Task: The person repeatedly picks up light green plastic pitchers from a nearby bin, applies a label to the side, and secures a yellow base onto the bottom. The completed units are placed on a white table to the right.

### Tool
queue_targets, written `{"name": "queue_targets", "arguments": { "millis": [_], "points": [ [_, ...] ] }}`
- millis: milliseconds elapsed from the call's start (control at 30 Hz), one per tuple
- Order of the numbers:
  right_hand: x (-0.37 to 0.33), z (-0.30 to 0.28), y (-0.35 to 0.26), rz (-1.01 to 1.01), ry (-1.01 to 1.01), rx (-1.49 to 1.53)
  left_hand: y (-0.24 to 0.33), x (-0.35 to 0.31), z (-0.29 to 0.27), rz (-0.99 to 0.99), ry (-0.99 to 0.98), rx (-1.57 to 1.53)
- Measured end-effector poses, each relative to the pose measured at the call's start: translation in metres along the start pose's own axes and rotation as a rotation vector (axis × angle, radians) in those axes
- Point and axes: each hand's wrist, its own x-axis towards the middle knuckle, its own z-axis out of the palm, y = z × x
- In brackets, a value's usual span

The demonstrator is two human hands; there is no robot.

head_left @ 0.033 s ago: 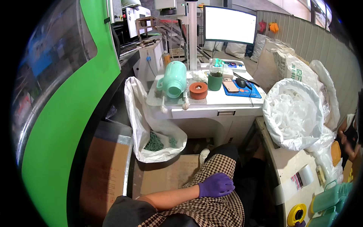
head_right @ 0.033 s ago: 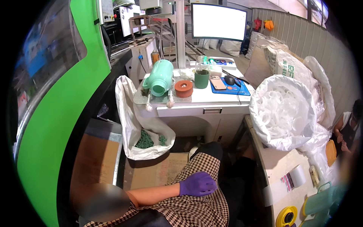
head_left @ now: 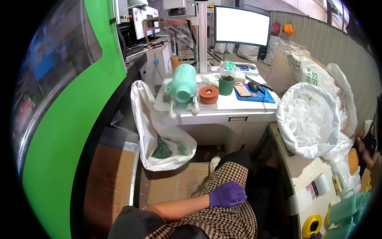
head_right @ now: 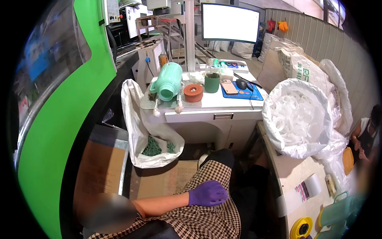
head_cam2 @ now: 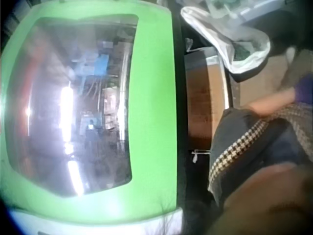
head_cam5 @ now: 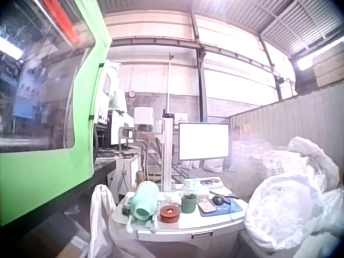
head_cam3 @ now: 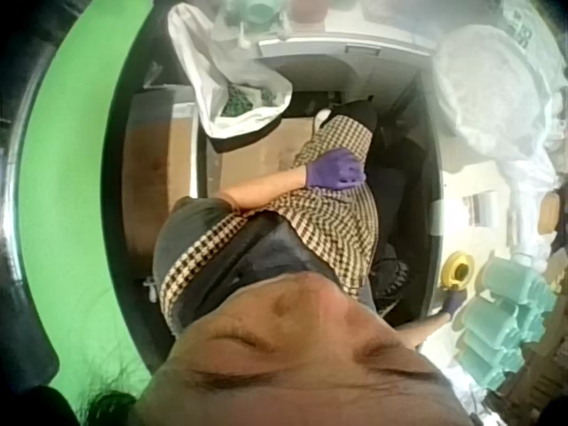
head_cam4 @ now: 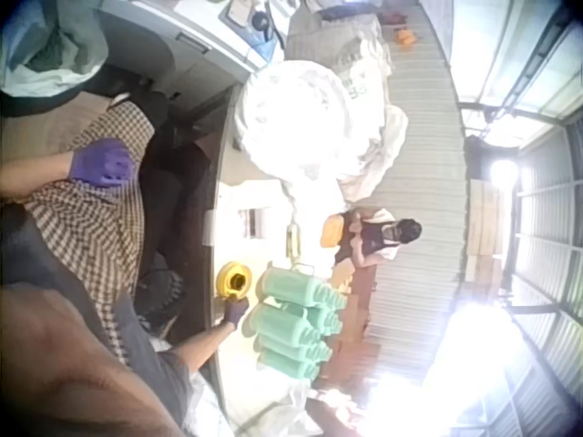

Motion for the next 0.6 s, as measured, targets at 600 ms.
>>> {"name": "queue_targets", "arguments": {
  "millis": [600],
  "points": [
    [-0.130, -0.023, -0.234, 0.112, -0.035, 1.812, -0.004, -0.004, -0.009, -0.056, 0.114, -0.117]
  ]
}}
